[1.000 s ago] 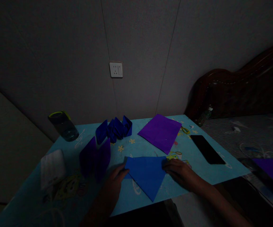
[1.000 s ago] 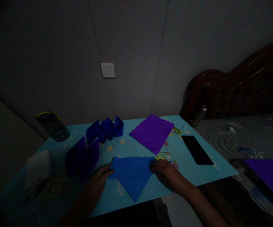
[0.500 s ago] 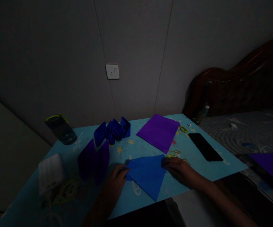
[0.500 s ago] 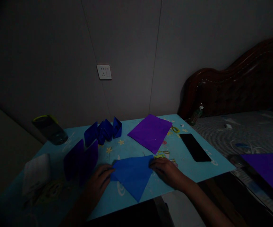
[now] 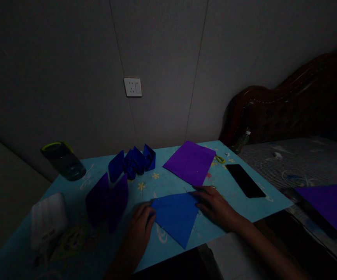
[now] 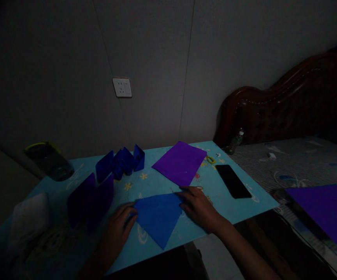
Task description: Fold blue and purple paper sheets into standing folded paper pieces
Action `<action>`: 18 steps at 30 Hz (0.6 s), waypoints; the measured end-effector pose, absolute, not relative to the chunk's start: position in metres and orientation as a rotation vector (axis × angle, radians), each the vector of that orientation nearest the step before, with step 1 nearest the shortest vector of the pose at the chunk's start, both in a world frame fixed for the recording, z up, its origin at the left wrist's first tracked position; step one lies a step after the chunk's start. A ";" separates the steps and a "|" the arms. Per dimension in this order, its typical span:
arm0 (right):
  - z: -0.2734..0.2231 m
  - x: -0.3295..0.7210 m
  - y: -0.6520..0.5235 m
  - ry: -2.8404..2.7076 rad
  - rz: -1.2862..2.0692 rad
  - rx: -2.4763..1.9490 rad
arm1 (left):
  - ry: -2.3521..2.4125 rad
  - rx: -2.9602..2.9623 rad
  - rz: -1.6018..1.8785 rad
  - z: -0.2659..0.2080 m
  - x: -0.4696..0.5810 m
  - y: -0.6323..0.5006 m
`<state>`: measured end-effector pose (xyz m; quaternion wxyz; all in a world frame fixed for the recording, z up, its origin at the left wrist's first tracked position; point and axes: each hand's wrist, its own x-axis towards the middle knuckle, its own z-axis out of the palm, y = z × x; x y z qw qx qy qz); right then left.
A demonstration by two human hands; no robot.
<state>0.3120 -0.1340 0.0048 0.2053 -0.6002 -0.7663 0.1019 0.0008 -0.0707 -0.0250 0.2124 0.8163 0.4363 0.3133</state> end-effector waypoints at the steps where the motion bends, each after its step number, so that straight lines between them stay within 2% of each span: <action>1: 0.004 0.314 -0.133 -2.132 0.283 -1.695 | 1.217 2.262 0.887 -0.025 0.003 -0.071; 18: 0.014 0.320 -0.122 -2.217 0.373 -1.644 | 1.149 2.356 0.699 -0.019 0.006 -0.060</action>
